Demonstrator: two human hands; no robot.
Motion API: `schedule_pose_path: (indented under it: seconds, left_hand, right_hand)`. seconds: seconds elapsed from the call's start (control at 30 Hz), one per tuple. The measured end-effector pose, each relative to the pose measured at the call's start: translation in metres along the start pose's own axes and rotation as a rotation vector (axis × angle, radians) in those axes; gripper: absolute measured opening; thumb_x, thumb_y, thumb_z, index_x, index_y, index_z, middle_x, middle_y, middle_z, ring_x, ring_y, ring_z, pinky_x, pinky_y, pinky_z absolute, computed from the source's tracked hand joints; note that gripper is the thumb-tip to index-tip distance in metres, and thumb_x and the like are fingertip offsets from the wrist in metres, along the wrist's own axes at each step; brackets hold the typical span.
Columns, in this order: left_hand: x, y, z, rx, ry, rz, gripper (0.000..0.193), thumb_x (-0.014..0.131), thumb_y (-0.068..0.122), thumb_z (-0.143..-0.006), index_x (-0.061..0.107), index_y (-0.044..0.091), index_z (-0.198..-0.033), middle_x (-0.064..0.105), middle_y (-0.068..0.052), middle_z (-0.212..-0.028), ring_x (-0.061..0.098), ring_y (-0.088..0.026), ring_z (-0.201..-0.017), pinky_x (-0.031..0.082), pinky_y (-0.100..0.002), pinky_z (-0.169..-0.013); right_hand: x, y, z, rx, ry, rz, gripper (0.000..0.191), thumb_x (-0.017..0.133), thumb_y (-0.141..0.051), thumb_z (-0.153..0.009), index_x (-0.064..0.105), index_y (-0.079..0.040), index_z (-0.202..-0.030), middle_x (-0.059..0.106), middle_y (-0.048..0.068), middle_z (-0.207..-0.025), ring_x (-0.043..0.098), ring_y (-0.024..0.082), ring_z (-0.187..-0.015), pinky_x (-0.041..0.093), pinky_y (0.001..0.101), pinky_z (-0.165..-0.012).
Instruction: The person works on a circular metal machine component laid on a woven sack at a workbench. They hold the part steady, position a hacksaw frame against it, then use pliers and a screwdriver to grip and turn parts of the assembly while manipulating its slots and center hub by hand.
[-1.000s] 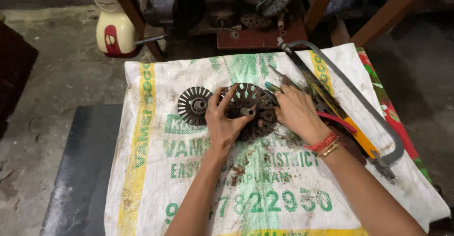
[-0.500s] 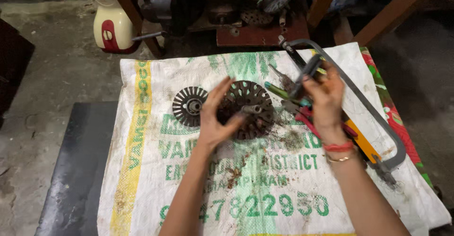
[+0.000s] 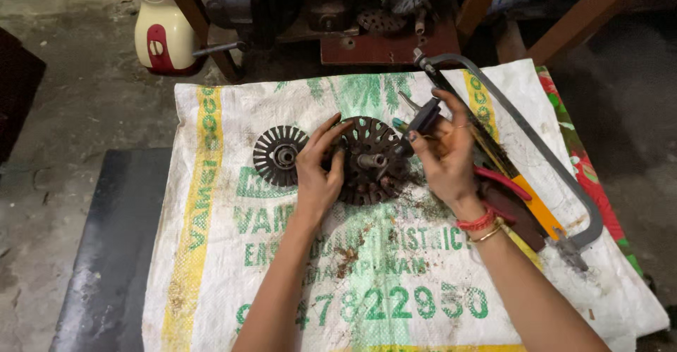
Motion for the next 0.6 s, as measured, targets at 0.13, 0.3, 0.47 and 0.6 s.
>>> schedule_pose_path:
  seconds: [0.13,0.3,0.47,0.6]
  left_hand:
    - [-0.001,0.005,0.000,0.013,-0.002,0.019,0.047,0.054,-0.007,-0.084,0.070,0.005,-0.127,0.062,-0.017,-0.144,0.063,-0.031,-0.131,0.055,-0.038,-0.104]
    - [0.000,0.006,-0.001,0.020,0.008,0.014,0.045,0.053,-0.007,-0.086,0.071,0.005,-0.126,0.063,-0.017,-0.142,0.065,-0.031,-0.128,0.056,-0.037,-0.103]
    - [0.000,0.006,-0.002,0.014,0.019,0.001,0.044,0.053,-0.007,-0.087,0.072,0.005,-0.126,0.063,-0.017,-0.142,0.067,-0.031,-0.125,0.058,-0.036,-0.099]
    - [0.002,0.002,-0.003,-0.077,-0.011,0.022,0.046,0.051,-0.007,-0.085,0.071,0.006,-0.124,0.062,-0.015,-0.143,0.071,-0.026,-0.115,0.061,-0.031,-0.086]
  right_hand:
    - [-0.006,-0.010,0.002,-0.164,0.067,-0.060,0.057,0.066,-0.008,-0.105,0.035,-0.006,-0.154,0.069,0.009,-0.098,0.070,0.015,-0.084,0.061,0.0249,-0.073]
    - [-0.009,-0.016,0.002,-0.214,0.029,-0.069,0.057,0.066,-0.007,-0.107,0.037,-0.005,-0.156,0.069,0.011,-0.099,0.067,0.013,-0.082,0.058,0.0220,-0.073]
    - [0.000,-0.018,0.002,-0.208,-0.044,0.007,0.062,0.064,-0.006,-0.100,0.035,-0.002,-0.155,0.070,0.011,-0.097,0.069,0.014,-0.077,0.060,0.0224,-0.065]
    - [-0.001,-0.022,0.006,-0.258,-0.027,0.065,0.058,0.064,-0.002,-0.102,0.038,-0.003,-0.154,0.071,0.012,-0.101,0.070,0.016,-0.083,0.061,0.0259,-0.076]
Point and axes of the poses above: each hand's wrist, its own z-axis away from the middle knuckle, its own x-axis out of the palm, y = z × x, the point moved 6 cm from there along -z, towards the middle knuckle
